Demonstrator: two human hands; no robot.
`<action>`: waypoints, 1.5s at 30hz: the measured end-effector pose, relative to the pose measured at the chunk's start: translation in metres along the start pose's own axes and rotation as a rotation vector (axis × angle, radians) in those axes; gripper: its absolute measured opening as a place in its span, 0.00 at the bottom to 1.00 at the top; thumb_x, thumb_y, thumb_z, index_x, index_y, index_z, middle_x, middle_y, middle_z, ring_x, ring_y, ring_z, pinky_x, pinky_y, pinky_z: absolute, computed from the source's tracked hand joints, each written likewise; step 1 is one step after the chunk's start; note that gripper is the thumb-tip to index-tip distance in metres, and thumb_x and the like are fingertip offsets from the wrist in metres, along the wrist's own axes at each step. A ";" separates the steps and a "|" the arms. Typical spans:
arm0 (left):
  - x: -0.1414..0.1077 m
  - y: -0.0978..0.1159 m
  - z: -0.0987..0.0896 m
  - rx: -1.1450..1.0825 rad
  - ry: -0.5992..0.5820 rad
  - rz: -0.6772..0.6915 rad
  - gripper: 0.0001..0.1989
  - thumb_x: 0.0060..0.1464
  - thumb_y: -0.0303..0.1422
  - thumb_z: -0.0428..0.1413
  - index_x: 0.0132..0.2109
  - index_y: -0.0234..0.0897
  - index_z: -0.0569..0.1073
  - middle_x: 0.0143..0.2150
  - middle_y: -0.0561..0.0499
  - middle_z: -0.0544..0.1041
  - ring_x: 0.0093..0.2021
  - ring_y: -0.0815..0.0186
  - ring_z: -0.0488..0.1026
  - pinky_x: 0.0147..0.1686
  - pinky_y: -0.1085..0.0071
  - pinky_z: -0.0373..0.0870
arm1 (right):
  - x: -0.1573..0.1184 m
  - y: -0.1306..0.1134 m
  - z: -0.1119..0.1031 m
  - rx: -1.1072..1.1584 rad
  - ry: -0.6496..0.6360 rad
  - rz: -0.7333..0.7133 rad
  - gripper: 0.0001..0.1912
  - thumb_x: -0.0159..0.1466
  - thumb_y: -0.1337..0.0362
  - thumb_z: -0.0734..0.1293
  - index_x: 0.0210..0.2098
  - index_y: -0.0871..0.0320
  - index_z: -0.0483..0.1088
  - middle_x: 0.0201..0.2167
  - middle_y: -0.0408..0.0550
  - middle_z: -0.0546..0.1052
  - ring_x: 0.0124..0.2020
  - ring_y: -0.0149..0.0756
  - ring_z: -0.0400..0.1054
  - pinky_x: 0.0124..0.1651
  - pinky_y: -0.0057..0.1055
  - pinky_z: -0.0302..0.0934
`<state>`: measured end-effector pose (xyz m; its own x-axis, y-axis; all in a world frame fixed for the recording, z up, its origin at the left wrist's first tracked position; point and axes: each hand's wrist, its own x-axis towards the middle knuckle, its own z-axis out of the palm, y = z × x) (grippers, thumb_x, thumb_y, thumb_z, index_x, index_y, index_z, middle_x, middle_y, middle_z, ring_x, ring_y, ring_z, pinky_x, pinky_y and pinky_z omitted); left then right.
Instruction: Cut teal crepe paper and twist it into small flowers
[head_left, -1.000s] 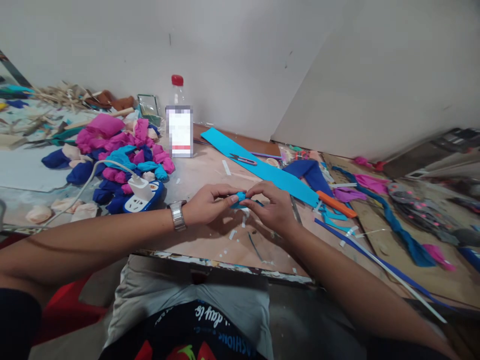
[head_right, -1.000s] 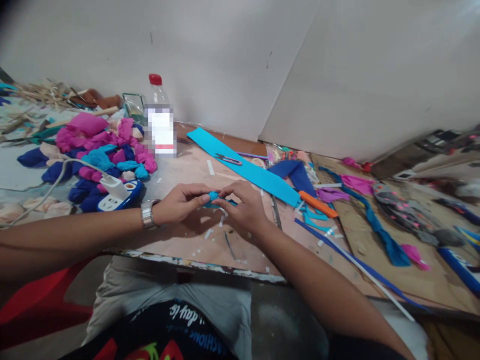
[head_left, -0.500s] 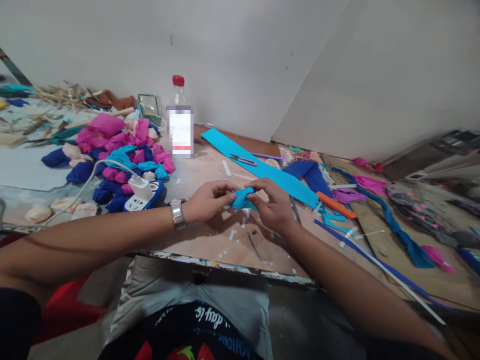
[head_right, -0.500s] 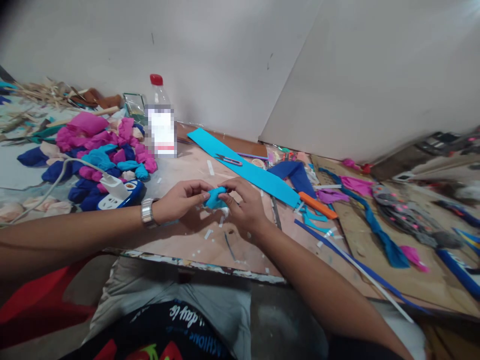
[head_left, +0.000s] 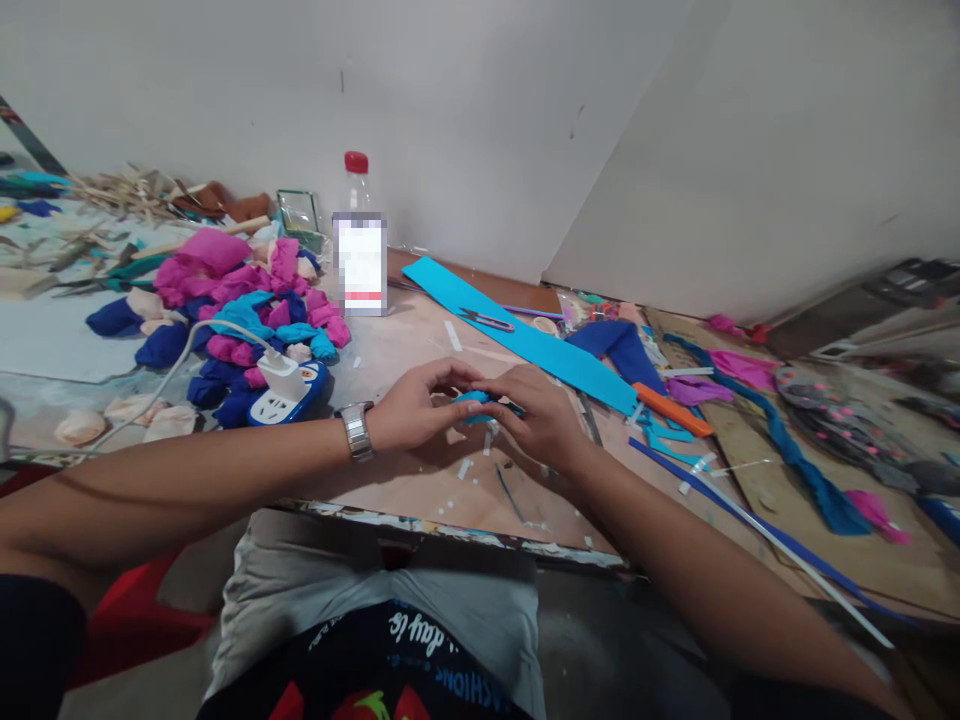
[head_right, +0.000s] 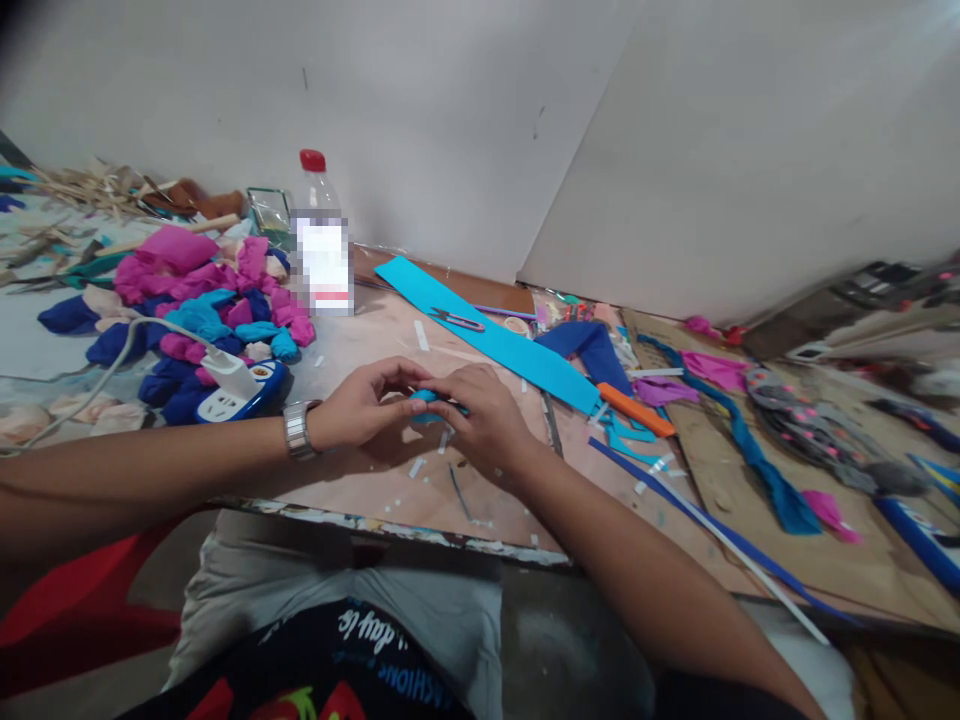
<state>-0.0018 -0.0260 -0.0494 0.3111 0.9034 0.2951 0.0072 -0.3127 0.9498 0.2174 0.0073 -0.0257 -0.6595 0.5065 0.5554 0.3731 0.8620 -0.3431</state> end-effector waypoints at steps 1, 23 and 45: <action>0.000 -0.001 0.000 -0.007 0.000 -0.004 0.19 0.58 0.41 0.66 0.51 0.35 0.76 0.50 0.42 0.82 0.48 0.61 0.79 0.52 0.61 0.74 | 0.000 0.000 0.000 -0.005 -0.009 -0.001 0.12 0.71 0.56 0.69 0.51 0.50 0.79 0.39 0.49 0.85 0.43 0.42 0.77 0.50 0.41 0.68; 0.000 0.002 -0.002 -0.098 0.010 -0.070 0.16 0.58 0.41 0.66 0.48 0.37 0.81 0.47 0.44 0.84 0.44 0.62 0.80 0.50 0.60 0.77 | -0.001 -0.007 0.001 0.055 0.213 0.121 0.08 0.67 0.56 0.74 0.39 0.53 0.77 0.35 0.47 0.83 0.37 0.40 0.77 0.45 0.38 0.70; 0.001 0.001 -0.003 -0.176 -0.029 -0.040 0.18 0.62 0.42 0.64 0.53 0.36 0.80 0.52 0.42 0.83 0.50 0.61 0.80 0.56 0.59 0.75 | 0.003 -0.013 0.000 0.096 0.241 0.135 0.07 0.67 0.56 0.73 0.36 0.52 0.77 0.35 0.48 0.83 0.38 0.41 0.77 0.47 0.41 0.71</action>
<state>-0.0047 -0.0247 -0.0476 0.3414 0.9045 0.2555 -0.1457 -0.2177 0.9651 0.2105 -0.0022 -0.0194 -0.4295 0.6162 0.6601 0.3761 0.7867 -0.4896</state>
